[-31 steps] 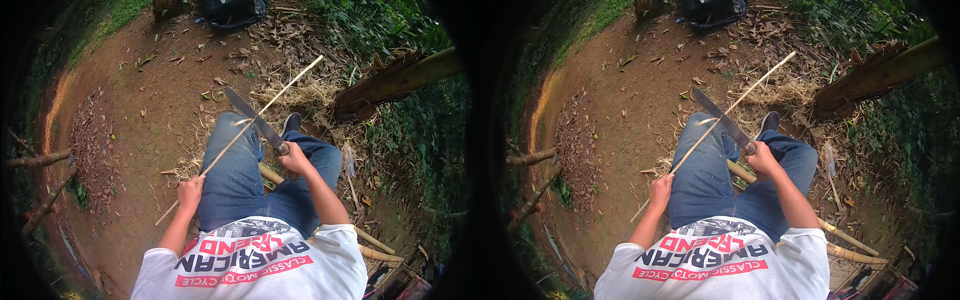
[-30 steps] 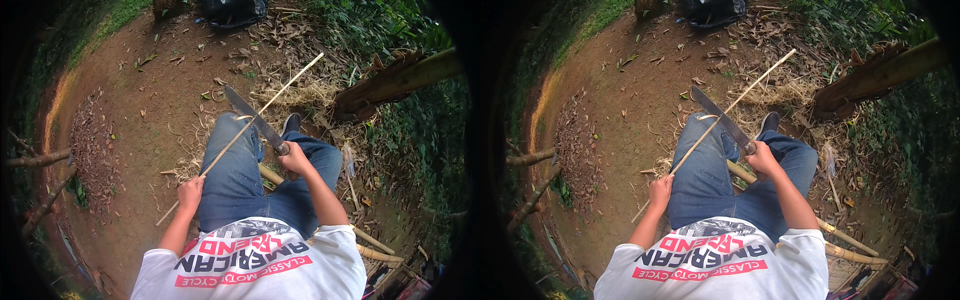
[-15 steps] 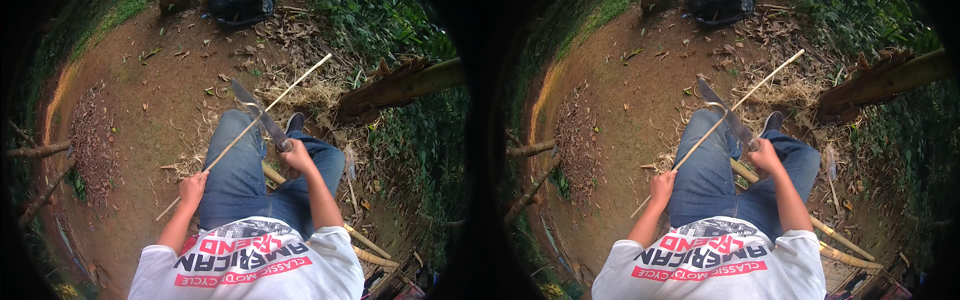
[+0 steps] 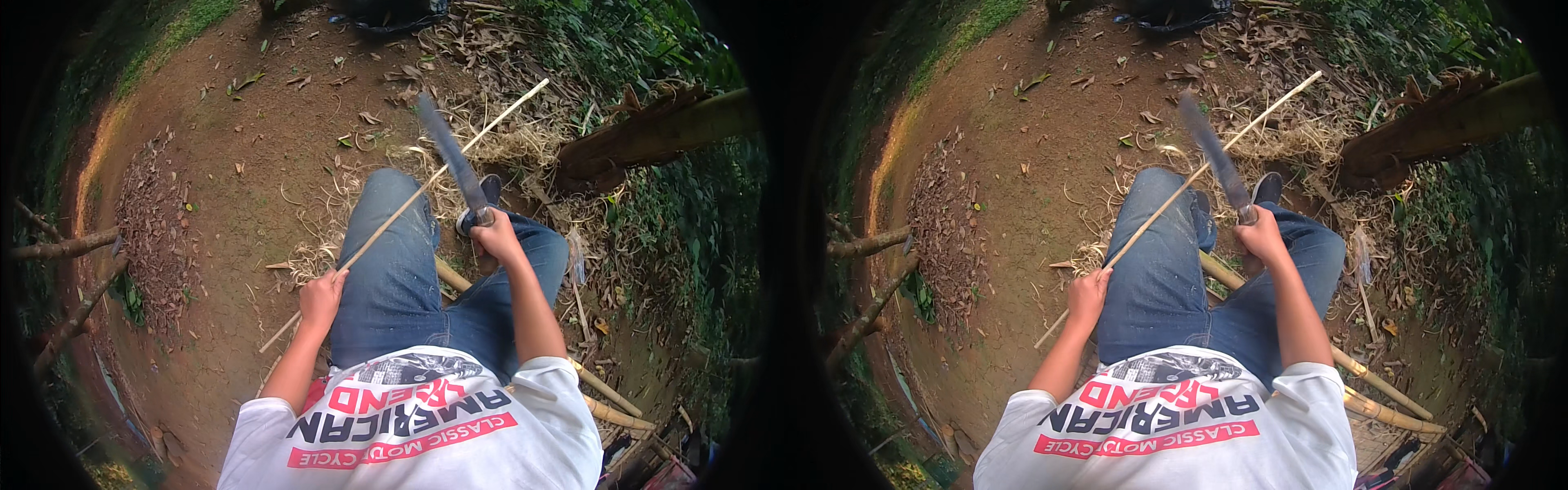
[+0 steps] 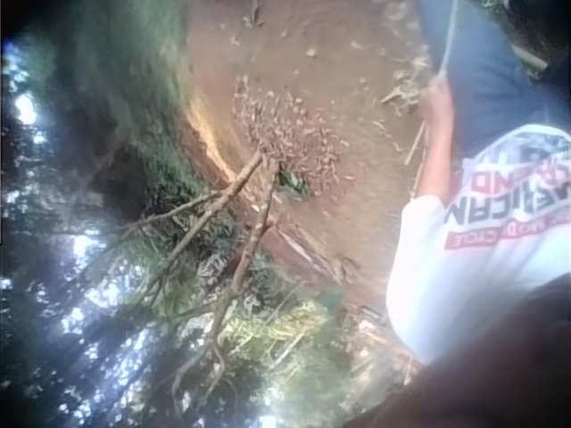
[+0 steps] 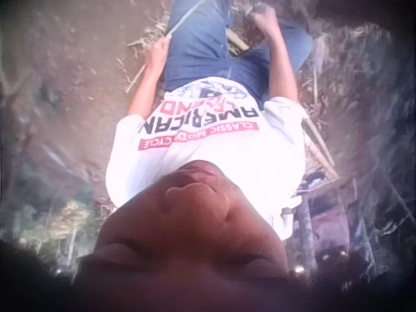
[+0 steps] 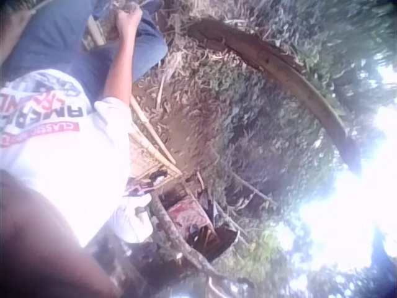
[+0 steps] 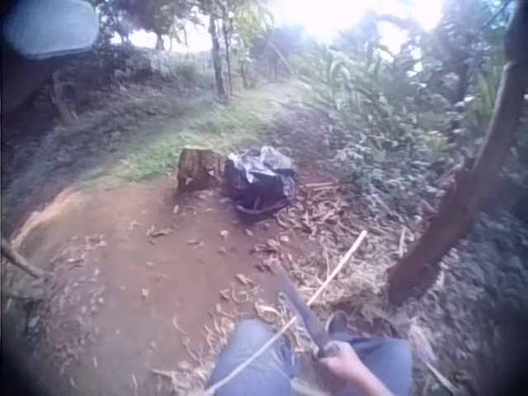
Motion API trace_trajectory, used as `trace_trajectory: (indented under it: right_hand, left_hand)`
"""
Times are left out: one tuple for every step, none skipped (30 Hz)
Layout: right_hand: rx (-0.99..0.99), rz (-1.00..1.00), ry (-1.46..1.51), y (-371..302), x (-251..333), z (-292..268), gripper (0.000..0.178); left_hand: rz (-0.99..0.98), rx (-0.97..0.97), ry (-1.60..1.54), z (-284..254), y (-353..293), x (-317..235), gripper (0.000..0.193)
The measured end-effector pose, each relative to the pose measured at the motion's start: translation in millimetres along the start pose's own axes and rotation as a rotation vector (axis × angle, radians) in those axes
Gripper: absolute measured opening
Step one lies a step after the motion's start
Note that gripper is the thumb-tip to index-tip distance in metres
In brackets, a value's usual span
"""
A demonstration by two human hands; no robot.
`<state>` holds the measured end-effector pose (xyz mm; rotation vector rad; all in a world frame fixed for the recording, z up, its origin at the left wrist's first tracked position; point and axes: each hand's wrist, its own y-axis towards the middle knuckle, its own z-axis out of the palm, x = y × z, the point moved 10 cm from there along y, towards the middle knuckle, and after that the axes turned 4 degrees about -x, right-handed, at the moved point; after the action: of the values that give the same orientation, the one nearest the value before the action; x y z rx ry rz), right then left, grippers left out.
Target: The person uses a large knife to shave a thin strip from a long piece of bamboo, repeatedly sliding the blade down the length of the wood to remove material.
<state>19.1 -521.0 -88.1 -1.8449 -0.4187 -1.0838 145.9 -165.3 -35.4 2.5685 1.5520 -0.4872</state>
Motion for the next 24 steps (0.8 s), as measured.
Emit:
trace_trajectory:
  right_hand:
    - [-0.012, -0.076, -0.068, -0.2, -4.5, 5.1, 0.024]
    - [-0.023, -0.164, -0.136, -4.3, -4.4, 12.9, 0.025]
    - [-0.034, -0.252, -0.204, -11.1, -4.9, 18.2, 0.026]
    - [0.052, -0.316, -0.325, -24.1, 0.5, 34.4, 0.025]
    - [0.131, -0.1, -0.275, -37.2, 2.0, 43.3, 0.023]
    - [0.151, -0.121, -0.287, -33.8, 2.3, 42.2, 0.023]
    - [0.162, -0.142, -0.293, -29.1, 3.5, 36.3, 0.023]
    - [0.155, -0.164, -0.286, -24.9, 12.5, 29.2, 0.021]
    - [0.144, -0.064, -0.136, -21.4, 11.6, 24.4, 0.016]
    - [0.052, -0.052, -0.072, -12.3, 8.9, 17.3, 0.015]
    - [-0.04, -0.039, -0.009, -7.5, 5.0, 11.0, 0.014]
    - [-0.103, -0.075, 0.085, -12.2, 0.7, 13.2, 0.013]
    - [-0.071, 0.002, 0.083, -17.6, -6.3, 20.3, 0.015]
    - [-0.011, -0.071, -0.055, -26.7, -2.2, 30.6, 0.02]
    - [0.048, -0.144, -0.193, -38.5, -0.5, 41.7, 0.025]
    - [0.107, -0.213, -0.328, -49.1, 1.5, 53.6, 0.031]
    - [0.158, -0.119, -0.285, -52.3, -7.4, 60.6, 0.037]
    - [0.166, -0.105, -0.275, -49.1, -4.4, 55.6, 0.035]
    - [0.181, -0.089, -0.264, -43.7, 1.8, 51.3, 0.033]
    - [0.168, 0.004, -0.171, -38.3, -1.3, 46.0, 0.025]
    - [0.093, 0.02, -0.068, -30.1, -7.1, 41.3, 0.019]
    - [0.025, 0.031, 0.015, -26.5, -13.8, 41.7, 0.019]
    - [-0.043, 0.034, 0.096, -22.7, -17.9, 40.2, 0.019]
    - [-0.046, -0.113, -0.073, -23.3, -17.0, 41.4, 0.022]
  left_hand:
    - [0.005, -0.006, -0.003, -2.3, 1.7, -4.8, 0.041]
    - [0.01, -0.024, -0.006, -5.4, 6.0, -8.8, 0.041]
    - [0.015, -0.019, -0.011, -3.5, 7.7, -8.4, 0.041]
    - [0.012, -0.014, -0.006, -3.6, 6.6, -2.1, 0.041]
    - [0.008, -0.005, -0.001, -3.5, 4.1, 1.6, 0.04]
    - [0.001, -0.01, 0.004, -3.5, 2.9, 2.3, 0.04]
    - [0.003, -0.014, 0.01, -6.2, 4.1, -1.6, 0.04]
    - [-0.001, -0.013, 0.016, -6.3, 2.3, -2.9, 0.04]
    - [-0.003, -0.024, 0.012, -7.5, 2.3, -4.9, 0.04]
    - [-0.002, -0.03, 0.003, -8.2, 4.3, -10.4, 0.04]
    - [-0.002, -0.038, -0.006, -9.2, 5.9, -13.3, 0.041]
    - [0.011, -0.02, 0.002, -8.0, 6.8, -14.8, 0.04]
    - [0.012, -0.012, 0.01, -7.4, 7.4, -14.3, 0.04]
    - [0.02, -0.007, 0.018, -8.3, 9.3, -14.7, 0.04]
    - [0.014, -0.011, -0.002, -9.1, 9.6, -12.4, 0.04]
    - [0.01, -0.011, -0.021, -8.3, 8.2, -9.0, 0.04]
    - [0.006, -0.01, -0.04, -7.2, 7.2, -6.8, 0.04]
    - [0.004, -0.027, -0.028, -6.9, 7.0, -6.3, 0.04]
    - [-0.004, -0.042, -0.013, -7.1, 6.1, -5.5, 0.04]
    - [-0.006, -0.05, 0.001, -7.1, 5.5, -7.1, 0.04]
    - [-0.008, -0.04, 0.001, -6.3, 5.8, -9.4, 0.04]
    - [-0.008, -0.029, 0.001, -8.3, 8.8, -14.8, 0.041]
    - [-0.006, -0.028, -0.001, -11.2, 10.9, -19.5, 0.041]
    - [-0.01, -0.014, 0.007, -11.0, 10.3, -20.4, 0.041]
